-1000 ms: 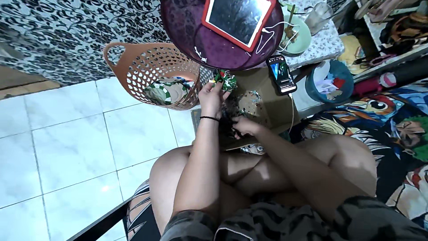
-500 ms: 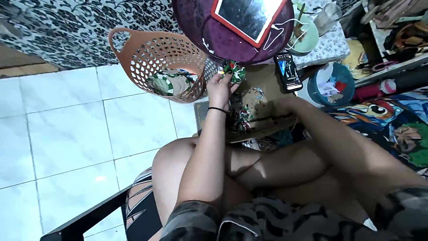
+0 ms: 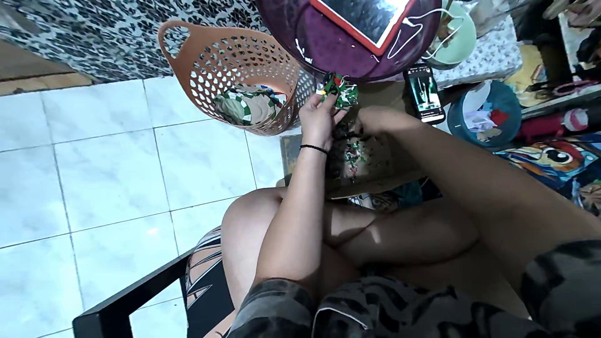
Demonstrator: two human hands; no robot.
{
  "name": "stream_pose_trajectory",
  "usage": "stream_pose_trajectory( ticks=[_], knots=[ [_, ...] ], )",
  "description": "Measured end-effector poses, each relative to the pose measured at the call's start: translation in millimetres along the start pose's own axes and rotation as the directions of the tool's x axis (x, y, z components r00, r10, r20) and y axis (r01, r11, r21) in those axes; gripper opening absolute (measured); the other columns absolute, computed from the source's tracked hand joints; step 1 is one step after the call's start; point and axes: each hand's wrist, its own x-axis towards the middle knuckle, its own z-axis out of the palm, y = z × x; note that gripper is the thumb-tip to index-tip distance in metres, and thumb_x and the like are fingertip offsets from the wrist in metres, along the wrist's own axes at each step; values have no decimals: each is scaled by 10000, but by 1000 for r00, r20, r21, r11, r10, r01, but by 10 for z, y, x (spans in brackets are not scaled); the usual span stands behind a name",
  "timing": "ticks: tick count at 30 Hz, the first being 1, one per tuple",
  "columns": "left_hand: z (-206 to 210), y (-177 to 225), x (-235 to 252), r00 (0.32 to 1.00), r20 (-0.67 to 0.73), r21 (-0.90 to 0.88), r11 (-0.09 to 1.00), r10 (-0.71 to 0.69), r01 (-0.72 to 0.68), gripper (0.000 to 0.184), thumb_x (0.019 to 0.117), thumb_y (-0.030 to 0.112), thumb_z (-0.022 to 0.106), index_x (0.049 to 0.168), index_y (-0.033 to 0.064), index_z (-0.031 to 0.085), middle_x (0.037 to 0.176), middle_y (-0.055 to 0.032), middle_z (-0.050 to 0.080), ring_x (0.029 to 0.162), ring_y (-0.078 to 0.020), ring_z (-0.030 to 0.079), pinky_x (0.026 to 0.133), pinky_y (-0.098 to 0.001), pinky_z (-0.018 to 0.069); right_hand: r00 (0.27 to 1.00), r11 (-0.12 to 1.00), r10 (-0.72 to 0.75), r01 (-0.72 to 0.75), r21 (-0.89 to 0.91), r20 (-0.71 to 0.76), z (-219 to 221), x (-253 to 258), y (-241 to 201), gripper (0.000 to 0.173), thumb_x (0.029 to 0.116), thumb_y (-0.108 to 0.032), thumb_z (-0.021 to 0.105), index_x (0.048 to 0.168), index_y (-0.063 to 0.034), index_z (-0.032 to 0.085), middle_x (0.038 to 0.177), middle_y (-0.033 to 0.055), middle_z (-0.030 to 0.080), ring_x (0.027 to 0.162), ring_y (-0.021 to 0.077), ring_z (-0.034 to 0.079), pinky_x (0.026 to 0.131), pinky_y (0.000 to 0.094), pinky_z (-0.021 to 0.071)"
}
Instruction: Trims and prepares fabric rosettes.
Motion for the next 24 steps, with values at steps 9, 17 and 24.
stream_pose_trajectory(
  ticks=[9,17,24],
  knots=[
    [7,9,-13,1000,-2,-10,1000,2,-2,96,1025,26,542,1103,-28,563,945,-102,654,797,-161,694,784,-332,619,975,970,144,-105,-220,172,109,-304,-171,239,908,-144,733,999,74,697,1093,290,662,1066,481,630,872,706,472],
    [13,0,-23,1000,-10,-13,1000,10,-10,90,1026,10,531,1103,-30,555,917,-98,647,749,-154,690,754,-318,623,991,992,-81,90,-90,102,265,-90,-111,209,951,-125,684,1117,-10,740,1171,254,677,1154,463,620,953,699,469],
    [33,-12,-27,1000,-20,-15,1000,-7,7,146,1024,14,539,1166,-22,534,970,-112,629,746,-150,679,745,-310,619,985,964,147,-123,-235,87,-99,-348,-84,221,941,-135,702,1021,71,690,1118,290,653,1092,482,620,875,709,466]
  ],
)
